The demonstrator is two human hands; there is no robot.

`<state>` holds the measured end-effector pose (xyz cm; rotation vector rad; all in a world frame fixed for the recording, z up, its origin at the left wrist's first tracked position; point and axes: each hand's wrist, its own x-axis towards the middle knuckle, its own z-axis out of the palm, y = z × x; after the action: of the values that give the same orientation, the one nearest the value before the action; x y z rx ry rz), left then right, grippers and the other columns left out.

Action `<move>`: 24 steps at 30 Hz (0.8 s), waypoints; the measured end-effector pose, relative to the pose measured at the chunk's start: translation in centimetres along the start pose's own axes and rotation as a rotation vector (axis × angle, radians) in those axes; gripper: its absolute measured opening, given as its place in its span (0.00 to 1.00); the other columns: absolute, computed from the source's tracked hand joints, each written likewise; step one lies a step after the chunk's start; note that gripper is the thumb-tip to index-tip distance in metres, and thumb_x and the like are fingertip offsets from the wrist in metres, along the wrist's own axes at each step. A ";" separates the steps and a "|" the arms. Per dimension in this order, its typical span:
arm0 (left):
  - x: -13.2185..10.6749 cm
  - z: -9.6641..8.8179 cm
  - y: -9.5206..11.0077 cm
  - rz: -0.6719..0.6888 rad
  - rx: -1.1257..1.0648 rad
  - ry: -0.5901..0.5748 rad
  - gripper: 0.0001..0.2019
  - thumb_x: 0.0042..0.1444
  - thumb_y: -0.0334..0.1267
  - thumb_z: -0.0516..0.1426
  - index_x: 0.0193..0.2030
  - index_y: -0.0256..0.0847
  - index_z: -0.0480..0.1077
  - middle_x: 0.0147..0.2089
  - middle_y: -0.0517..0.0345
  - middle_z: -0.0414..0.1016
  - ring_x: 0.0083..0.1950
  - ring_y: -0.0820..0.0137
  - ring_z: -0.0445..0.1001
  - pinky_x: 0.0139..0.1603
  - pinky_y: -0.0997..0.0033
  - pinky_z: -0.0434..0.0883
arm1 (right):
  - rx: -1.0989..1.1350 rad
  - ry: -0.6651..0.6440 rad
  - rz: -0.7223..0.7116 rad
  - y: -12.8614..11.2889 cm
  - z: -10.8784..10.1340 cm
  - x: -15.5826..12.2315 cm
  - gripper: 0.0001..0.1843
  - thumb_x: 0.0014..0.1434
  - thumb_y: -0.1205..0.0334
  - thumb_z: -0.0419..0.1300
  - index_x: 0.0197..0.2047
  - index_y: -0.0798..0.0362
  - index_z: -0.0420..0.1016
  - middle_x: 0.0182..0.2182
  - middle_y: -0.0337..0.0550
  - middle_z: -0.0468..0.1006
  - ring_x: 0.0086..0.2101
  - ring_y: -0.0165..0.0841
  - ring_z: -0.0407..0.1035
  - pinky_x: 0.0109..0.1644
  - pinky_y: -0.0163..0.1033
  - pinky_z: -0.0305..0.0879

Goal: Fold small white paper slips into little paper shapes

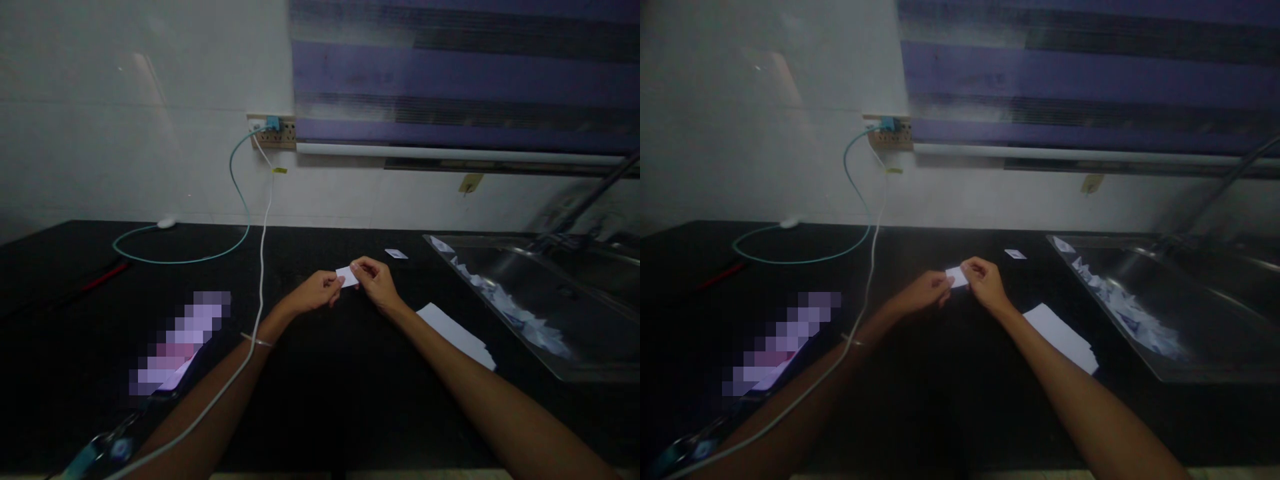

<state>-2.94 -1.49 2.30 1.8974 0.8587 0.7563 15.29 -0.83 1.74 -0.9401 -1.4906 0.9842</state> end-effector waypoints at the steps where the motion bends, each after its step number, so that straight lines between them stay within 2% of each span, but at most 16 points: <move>1: 0.0 0.0 0.0 0.006 0.008 -0.003 0.28 0.64 0.58 0.48 0.23 0.37 0.64 0.19 0.61 0.66 0.20 0.77 0.62 0.25 0.76 0.58 | 0.007 -0.006 0.006 0.1 0.0 0.0 0.19 0.53 0.43 0.65 0.31 0.51 0.73 0.23 0.38 0.70 0.22 0.30 0.62 0.25 0.37 0.60; 6: 0.2 -0.2 -0.1 0.003 -0.095 -0.007 0.27 0.63 0.59 0.49 0.26 0.37 0.65 0.20 0.61 0.66 0.21 0.77 0.65 0.25 0.77 0.61 | 0.028 -0.005 0.019 0.6 0.0 0.1 0.19 0.53 0.43 0.65 0.31 0.52 0.74 0.23 0.38 0.71 0.21 0.30 0.63 0.25 0.37 0.61; 12: 0.5 -0.5 -0.9 -0.006 -0.177 0.044 0.24 0.62 0.58 0.51 0.32 0.37 0.67 0.20 0.63 0.68 0.18 0.79 0.61 0.19 0.79 0.55 | 0.000 -0.139 0.015 0.0 0.3 -0.2 0.17 0.56 0.46 0.63 0.32 0.53 0.75 0.25 0.39 0.71 0.23 0.29 0.63 0.26 0.36 0.61; 15: 0.4 -0.6 -0.7 0.005 -0.191 0.111 0.24 0.62 0.58 0.51 0.32 0.36 0.67 0.19 0.64 0.67 0.17 0.80 0.61 0.19 0.80 0.56 | -0.032 -0.128 -0.026 -0.6 0.7 -0.6 0.17 0.57 0.48 0.63 0.44 0.51 0.74 0.33 0.42 0.75 0.30 0.32 0.68 0.30 0.36 0.64; 17: 0.4 -0.6 -0.6 -0.005 -0.214 0.175 0.23 0.62 0.58 0.52 0.33 0.36 0.67 0.20 0.64 0.67 0.18 0.79 0.63 0.20 0.79 0.58 | -0.096 -0.121 -0.075 -0.8 0.9 -1.0 0.24 0.54 0.51 0.66 0.53 0.48 0.71 0.44 0.45 0.75 0.38 0.35 0.70 0.33 0.35 0.67; 19: 0.6 -0.6 -0.5 -0.004 -0.235 0.218 0.22 0.60 0.57 0.54 0.34 0.36 0.67 0.21 0.64 0.67 0.18 0.79 0.64 0.20 0.79 0.59 | -0.168 -0.132 -0.125 -0.9 1.0 -1.2 0.34 0.51 0.54 0.69 0.60 0.45 0.66 0.53 0.48 0.70 0.46 0.38 0.69 0.35 0.36 0.69; 21: 0.7 -0.5 -0.6 0.006 -0.249 0.222 0.20 0.59 0.54 0.56 0.34 0.36 0.68 0.23 0.63 0.68 0.19 0.79 0.65 0.20 0.80 0.61 | -0.210 -0.150 -0.164 -0.9 0.9 -1.4 0.39 0.50 0.56 0.70 0.64 0.43 0.62 0.55 0.50 0.67 0.48 0.40 0.68 0.35 0.36 0.70; 24: 0.9 -0.5 -0.8 0.004 -0.265 0.207 0.19 0.59 0.53 0.57 0.34 0.35 0.69 0.23 0.62 0.70 0.19 0.79 0.66 0.19 0.80 0.61 | -0.255 -0.166 -0.212 -0.7 0.8 -1.4 0.33 0.53 0.58 0.68 0.62 0.44 0.65 0.54 0.49 0.67 0.46 0.39 0.69 0.35 0.37 0.71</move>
<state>-3.06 -0.26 1.93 1.6063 0.8351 1.0299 14.63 -2.43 1.83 -0.8721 -1.8471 0.7437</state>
